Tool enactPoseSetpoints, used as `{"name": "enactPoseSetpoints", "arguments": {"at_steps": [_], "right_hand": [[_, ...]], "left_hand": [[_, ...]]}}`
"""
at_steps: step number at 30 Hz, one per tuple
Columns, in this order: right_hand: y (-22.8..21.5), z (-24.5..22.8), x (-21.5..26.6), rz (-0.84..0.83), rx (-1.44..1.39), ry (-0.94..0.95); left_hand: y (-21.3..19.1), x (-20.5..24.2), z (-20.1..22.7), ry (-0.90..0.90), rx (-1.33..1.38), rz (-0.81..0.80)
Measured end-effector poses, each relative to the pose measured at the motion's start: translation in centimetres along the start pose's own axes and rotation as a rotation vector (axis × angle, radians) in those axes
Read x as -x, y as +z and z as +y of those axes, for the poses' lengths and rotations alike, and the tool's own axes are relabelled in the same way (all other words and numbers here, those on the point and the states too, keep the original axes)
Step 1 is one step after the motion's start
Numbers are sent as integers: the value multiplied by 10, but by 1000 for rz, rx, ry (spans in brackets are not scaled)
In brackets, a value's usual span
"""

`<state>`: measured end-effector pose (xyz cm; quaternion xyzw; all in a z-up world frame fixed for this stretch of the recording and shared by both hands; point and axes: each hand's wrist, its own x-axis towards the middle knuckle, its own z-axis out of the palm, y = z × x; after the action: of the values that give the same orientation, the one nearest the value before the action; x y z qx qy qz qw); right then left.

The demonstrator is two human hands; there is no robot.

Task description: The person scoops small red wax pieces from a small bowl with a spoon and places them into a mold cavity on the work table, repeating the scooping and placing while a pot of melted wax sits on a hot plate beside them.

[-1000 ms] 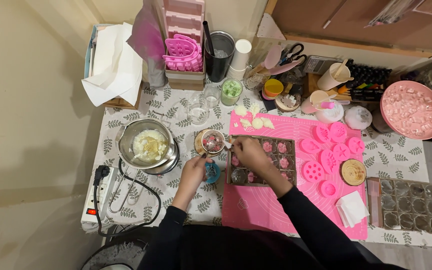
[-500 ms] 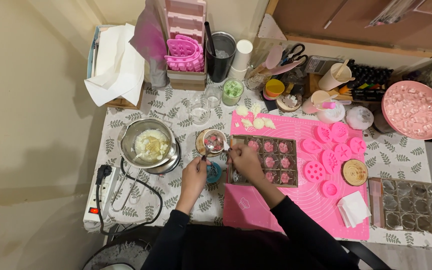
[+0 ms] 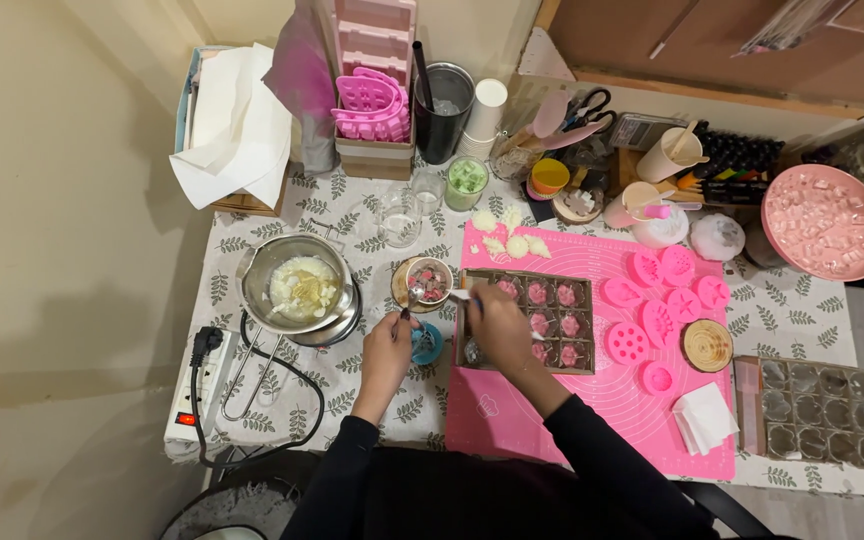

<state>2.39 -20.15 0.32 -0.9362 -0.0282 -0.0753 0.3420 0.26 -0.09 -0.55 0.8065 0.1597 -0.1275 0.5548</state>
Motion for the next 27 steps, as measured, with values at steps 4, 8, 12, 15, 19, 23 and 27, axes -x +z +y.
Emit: {"name": "enactPoseSetpoints", "arguments": {"at_steps": [4,8,12,15,19,23,27], "right_hand": [[-29,10,6,4,46,135],[-47,75,17,116,88,240],[-50,150,34,248,140,327],[-47,172,36,315,161,307],[-54,140,30,367,230,220],[-42,120,34,415,215,115],[-28,76,34,-39,-162,425]], "left_hand": [[-6,4,8,-15,29,-4],[-10,10,23,-8,48,-49],[-2,11,17,187,121,-35],[0,14,27,78,57,-68],[4,26,43,142,60,-79],[16,14,19,33,224,-165],[22,2,8,19,345,-201]]}}
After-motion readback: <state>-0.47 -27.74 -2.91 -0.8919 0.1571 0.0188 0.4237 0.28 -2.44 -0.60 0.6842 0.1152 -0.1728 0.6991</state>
